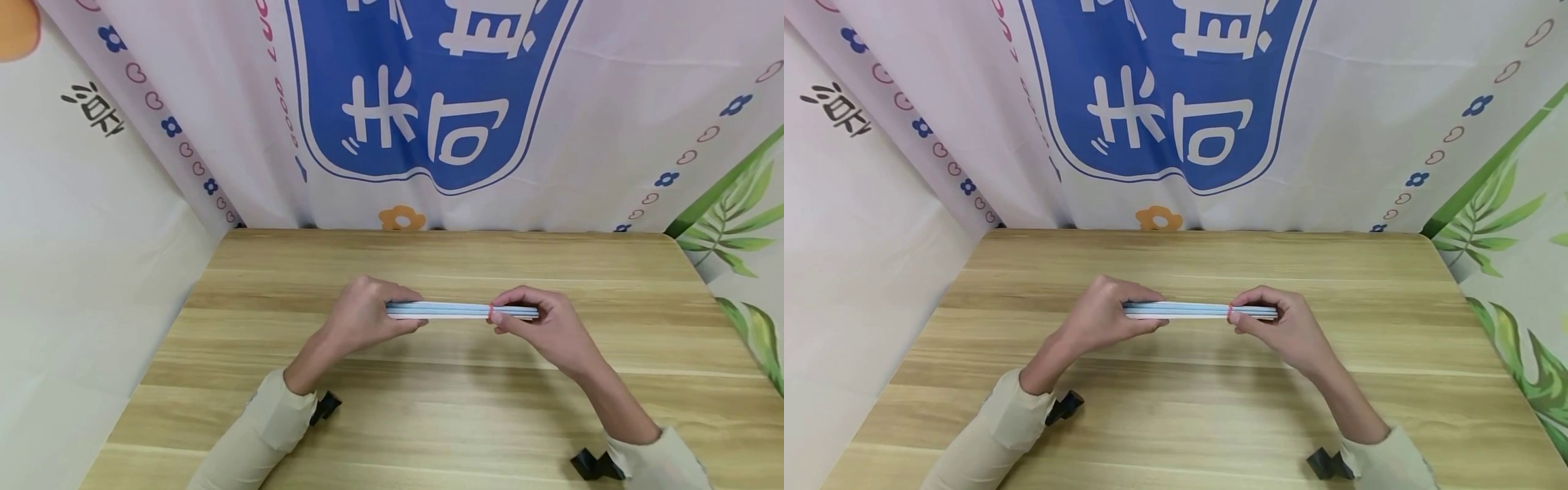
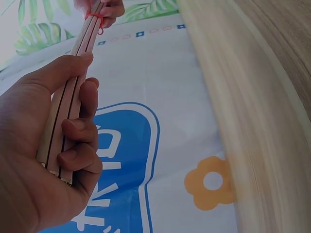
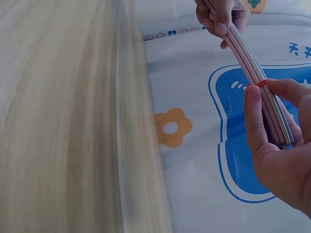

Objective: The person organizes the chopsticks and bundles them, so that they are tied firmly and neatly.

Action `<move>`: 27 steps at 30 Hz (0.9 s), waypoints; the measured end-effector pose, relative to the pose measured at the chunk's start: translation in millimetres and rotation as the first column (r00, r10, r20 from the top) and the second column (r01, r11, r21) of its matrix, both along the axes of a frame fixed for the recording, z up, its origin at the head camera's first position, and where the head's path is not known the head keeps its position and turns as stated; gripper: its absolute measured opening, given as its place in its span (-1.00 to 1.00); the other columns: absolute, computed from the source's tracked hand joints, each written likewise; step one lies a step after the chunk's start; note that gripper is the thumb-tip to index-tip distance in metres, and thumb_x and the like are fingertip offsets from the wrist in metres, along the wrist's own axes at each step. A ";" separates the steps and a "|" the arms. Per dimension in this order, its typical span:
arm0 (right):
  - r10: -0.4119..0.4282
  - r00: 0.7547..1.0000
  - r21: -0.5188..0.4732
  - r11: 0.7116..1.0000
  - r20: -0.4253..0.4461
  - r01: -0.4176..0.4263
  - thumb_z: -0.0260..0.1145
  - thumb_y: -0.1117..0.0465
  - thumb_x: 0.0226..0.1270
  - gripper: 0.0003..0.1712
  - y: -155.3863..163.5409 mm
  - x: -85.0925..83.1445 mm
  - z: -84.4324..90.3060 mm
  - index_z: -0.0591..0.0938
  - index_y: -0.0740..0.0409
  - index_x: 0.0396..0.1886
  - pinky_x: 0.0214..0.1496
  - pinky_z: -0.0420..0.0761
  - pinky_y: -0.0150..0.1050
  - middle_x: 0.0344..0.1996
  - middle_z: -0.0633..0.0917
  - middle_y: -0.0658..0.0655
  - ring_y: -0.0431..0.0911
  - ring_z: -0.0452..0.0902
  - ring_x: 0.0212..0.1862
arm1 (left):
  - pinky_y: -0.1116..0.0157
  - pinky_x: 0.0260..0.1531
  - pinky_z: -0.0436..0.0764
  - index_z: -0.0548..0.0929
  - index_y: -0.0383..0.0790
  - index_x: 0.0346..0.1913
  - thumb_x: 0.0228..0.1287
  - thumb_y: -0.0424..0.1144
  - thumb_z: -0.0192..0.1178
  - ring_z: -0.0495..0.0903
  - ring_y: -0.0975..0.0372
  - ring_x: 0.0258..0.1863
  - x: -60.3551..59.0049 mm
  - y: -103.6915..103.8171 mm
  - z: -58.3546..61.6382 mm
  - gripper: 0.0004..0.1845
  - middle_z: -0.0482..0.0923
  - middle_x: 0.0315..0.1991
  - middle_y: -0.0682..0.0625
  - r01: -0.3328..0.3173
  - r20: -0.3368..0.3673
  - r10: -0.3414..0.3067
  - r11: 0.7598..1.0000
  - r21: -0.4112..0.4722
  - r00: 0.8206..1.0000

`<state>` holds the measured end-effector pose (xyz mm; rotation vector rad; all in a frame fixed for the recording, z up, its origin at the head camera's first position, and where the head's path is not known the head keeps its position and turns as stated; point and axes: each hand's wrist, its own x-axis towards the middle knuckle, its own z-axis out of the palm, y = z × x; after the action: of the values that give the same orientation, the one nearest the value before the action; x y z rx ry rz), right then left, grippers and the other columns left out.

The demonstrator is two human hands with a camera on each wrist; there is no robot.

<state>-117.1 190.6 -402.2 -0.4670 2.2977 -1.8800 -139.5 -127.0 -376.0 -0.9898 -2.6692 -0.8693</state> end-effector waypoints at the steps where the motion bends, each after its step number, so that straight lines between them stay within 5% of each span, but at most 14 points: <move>1: -0.013 1.000 0.009 1.000 -0.002 0.013 0.49 0.29 0.45 -0.77 -0.7 0.5 0.0 0.76 0.32 0.01 0.00 0.81 -0.21 -0.18 0.86 0.06 -0.07 0.86 -0.16 | 0.48 -0.39 0.66 0.92 -0.11 -0.11 0.18 -0.13 0.64 0.80 0.38 -0.39 0.0 0.2 -0.2 -0.75 0.89 -0.24 0.07 0.001 -0.002 -0.001 1.000 -0.001 1.000; 10: -0.067 0.998 0.099 0.993 -0.013 0.067 0.61 0.20 0.33 -0.68 -5.3 5.7 1.3 0.85 0.22 0.03 -0.15 0.76 -0.28 -0.12 0.89 -0.07 -0.18 0.82 -0.15 | 0.50 -0.38 0.64 0.92 -0.11 -0.13 0.17 -0.15 0.64 0.79 0.38 -0.39 3.2 5.8 -2.0 -0.77 0.89 -0.23 0.07 0.026 -0.028 -0.026 1.000 -0.005 0.999; 22: -0.043 0.999 0.104 0.994 0.031 0.040 0.64 0.17 0.29 -0.57 -10.3 7.7 4.1 0.83 0.16 0.14 -0.07 0.77 -0.29 0.05 0.87 0.08 -0.21 0.82 -0.06 | 0.53 -0.40 0.61 0.92 -0.14 -0.10 0.17 -0.15 0.64 0.79 0.36 -0.39 6.2 6.8 0.4 -0.74 0.89 -0.20 0.03 0.021 -0.015 -0.021 1.000 -0.011 1.000; 27: -0.035 0.991 0.223 0.973 -0.132 0.064 0.61 0.16 0.34 -0.62 -2.8 7.0 7.4 0.81 0.02 0.13 -0.09 0.75 -0.35 0.06 0.85 0.05 -0.26 0.79 -0.07 | 0.51 -0.39 0.63 0.92 -0.12 -0.10 0.19 -0.13 0.63 0.81 0.37 -0.38 4.5 4.7 1.0 -0.75 0.89 -0.22 0.05 0.007 -0.027 -0.008 1.000 -0.015 1.000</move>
<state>-110.1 187.8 -394.8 -0.5157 2.5897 -1.6232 -135.0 -122.3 -375.0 -1.0080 -2.6552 -0.8324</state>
